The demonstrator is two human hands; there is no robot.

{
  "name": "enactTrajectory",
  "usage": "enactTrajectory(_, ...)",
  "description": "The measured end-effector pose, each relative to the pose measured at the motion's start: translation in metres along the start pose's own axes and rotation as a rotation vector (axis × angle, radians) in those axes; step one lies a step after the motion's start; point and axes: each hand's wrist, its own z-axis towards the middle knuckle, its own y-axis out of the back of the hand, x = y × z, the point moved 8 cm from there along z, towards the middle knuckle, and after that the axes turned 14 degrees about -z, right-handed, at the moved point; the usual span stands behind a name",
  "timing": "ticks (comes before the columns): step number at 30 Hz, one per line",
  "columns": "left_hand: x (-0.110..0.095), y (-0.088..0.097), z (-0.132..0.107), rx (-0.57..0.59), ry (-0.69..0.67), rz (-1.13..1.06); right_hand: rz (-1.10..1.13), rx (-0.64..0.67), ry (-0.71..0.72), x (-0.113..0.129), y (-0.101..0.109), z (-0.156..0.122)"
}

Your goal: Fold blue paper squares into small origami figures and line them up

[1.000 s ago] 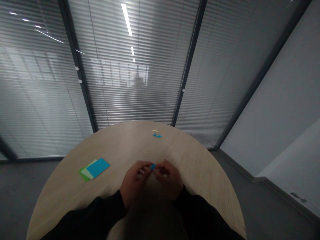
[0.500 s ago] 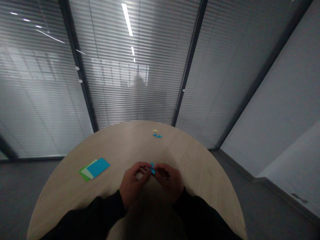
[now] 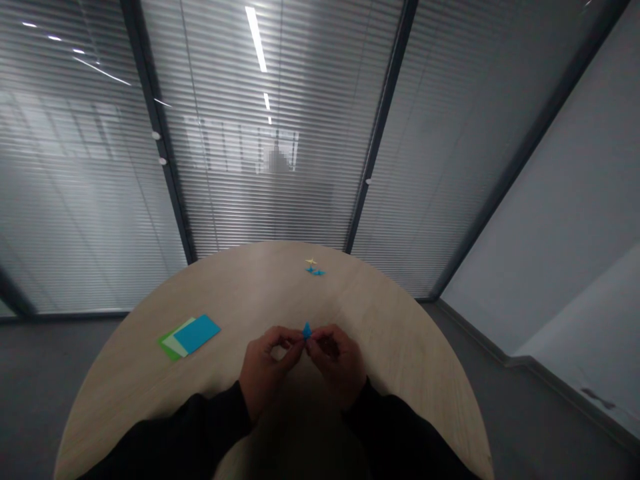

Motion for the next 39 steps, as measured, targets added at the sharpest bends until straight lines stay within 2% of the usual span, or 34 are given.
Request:
enactTrajectory(7,0.012,-0.001,0.001,-0.047,0.109,-0.161,-0.031,-0.042,-0.016,-0.001,0.000,0.001)
enactTrajectory(13,0.018,-0.009,0.002,0.025,0.249,-0.160,-0.122,-0.095,-0.010,0.008,0.006,0.000)
enactTrajectory(20,0.011,-0.003,0.002,0.006,0.161,-0.013,-0.102,0.000,0.013,0.001,-0.002,0.001)
enactTrajectory(26,0.010,-0.005,0.004,0.043,0.090,0.070,-0.116,0.036,-0.059,-0.006,-0.002,0.003)
enactTrajectory(34,0.016,-0.006,0.004,0.051,0.199,-0.045,-0.138,0.044,-0.040,-0.003,0.001,0.004)
enactTrajectory(39,0.008,-0.005,0.005,0.066,0.153,-0.022,-0.146,0.062,-0.039,-0.003,-0.001,0.004)
